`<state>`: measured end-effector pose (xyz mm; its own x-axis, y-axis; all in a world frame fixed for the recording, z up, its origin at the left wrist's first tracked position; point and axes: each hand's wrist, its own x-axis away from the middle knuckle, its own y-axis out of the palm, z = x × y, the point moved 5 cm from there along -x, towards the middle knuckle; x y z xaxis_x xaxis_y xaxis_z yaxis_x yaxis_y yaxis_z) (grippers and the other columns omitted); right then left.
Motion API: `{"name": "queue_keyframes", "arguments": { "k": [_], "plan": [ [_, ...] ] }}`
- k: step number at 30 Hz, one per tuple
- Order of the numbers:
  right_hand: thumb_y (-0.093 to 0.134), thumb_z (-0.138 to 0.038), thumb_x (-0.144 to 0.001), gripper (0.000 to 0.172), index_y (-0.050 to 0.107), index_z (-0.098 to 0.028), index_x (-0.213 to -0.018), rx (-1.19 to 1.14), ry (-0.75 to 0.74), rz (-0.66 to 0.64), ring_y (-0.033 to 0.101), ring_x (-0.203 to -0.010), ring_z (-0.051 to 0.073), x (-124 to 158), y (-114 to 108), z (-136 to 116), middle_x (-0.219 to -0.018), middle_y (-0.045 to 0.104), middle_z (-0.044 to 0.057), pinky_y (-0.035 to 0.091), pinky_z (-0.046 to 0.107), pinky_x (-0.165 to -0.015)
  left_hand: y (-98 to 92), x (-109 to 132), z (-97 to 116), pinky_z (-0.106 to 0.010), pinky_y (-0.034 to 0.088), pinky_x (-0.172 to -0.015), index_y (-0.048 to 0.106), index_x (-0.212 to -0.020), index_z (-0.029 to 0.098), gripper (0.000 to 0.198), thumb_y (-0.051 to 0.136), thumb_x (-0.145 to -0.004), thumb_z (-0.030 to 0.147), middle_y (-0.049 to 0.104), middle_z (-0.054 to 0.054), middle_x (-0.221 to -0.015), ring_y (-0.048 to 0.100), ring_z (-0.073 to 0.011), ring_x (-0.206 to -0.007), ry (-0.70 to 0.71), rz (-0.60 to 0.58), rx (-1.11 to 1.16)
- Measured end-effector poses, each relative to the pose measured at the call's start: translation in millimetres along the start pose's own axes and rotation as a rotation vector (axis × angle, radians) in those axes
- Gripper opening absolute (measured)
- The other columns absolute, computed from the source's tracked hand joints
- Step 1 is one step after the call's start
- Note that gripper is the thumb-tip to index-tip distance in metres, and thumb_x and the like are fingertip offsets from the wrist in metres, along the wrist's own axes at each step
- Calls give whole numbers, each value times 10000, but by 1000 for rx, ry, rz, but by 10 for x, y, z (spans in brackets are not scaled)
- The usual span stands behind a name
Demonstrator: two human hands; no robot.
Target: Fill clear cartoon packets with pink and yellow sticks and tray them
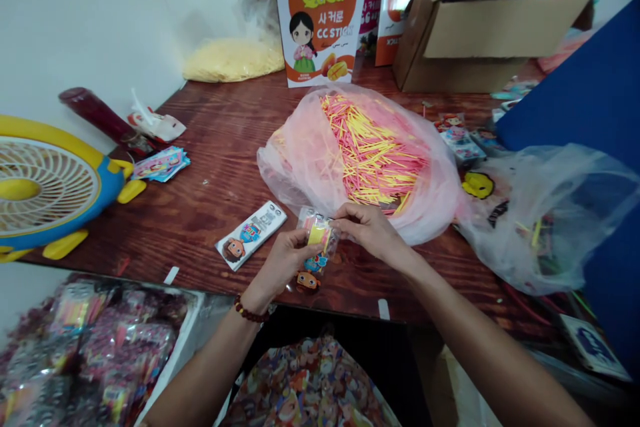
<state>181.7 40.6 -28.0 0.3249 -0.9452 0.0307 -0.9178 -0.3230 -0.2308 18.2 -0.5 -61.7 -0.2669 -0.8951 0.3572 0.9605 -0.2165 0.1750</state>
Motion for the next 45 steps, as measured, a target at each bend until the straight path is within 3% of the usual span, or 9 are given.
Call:
{"name": "queue_keyframes", "arguments": {
  "k": [5,12,18,21,24,28,33,37,45],
  "plan": [
    [601,-316,-842,148,691,-200,-827,74,-60,-7,571,-637,136,-11,8,-65,-688,644,-15,428,259,-612,-126,66,-91,-246,483,-667,738,-936,134,373,837,-660,365,734,-33,-847,616,-133,-691,18,107,38],
    [582,-368,-846,193,648,-195,-791,90,-36,179,594,-583,133,-13,-365,13,-692,648,-6,451,262,-589,-395,18,-52,-287,507,-721,702,-909,143,342,775,-711,412,731,-41,-865,643,-177,-751,134,288,-79],
    [507,-288,-917,195,676,-191,-904,682,-42,270,661,-781,203,84,-921,99,-856,728,59,441,303,-687,-254,-177,-3,-432,474,-960,561,-1286,143,477,635,-851,324,643,-148,-1190,599,-271,-1097,406,358,-693],
    [484,-236,-951,221,694,-186,-998,1122,-19,117,668,-929,241,195,-1132,93,-1037,745,108,405,335,-760,-179,-89,24,-540,400,-1027,435,-1423,131,596,591,-898,367,535,-206,-1319,487,-339,-1234,540,502,-998],
    [467,-192,-970,253,688,-199,-1093,1352,-40,-96,649,-1005,243,286,-1187,122,-1097,740,106,357,349,-809,-6,23,157,-514,385,-1038,428,-1435,172,542,539,-940,362,520,-182,-1335,471,-324,-1235,714,565,-1049],
    [439,-166,-981,269,663,-196,-1127,1464,-131,-184,616,-1034,236,258,-1170,185,-1122,723,113,297,360,-827,556,-63,402,-470,334,-1066,579,-1288,221,340,511,-957,258,597,-119,-1308,471,-292,-1251,881,284,-1131],
    [448,-200,-981,233,677,-162,-974,1597,-177,-217,599,-919,243,236,-1256,266,-968,718,120,265,379,-822,1172,-428,412,-474,331,-1036,569,-1250,134,378,595,-916,308,636,-159,-1240,479,-323,-1256,838,-78,-1367],
    [448,-280,-997,300,690,-161,-865,1601,-182,-241,584,-879,232,345,-1303,322,-914,713,113,273,380,-816,1283,-575,256,-473,352,-988,554,-1233,131,426,636,-889,369,654,-143,-1119,558,-304,-1083,812,-156,-1450],
    [411,-205,-1001,284,677,-152,-916,1529,-37,-292,649,-864,207,357,-1287,463,-896,725,116,340,339,-797,1278,-621,111,-460,377,-933,579,-1202,140,348,615,-904,317,645,-138,-1146,557,-303,-1082,826,-199,-1516]
  ]
}}
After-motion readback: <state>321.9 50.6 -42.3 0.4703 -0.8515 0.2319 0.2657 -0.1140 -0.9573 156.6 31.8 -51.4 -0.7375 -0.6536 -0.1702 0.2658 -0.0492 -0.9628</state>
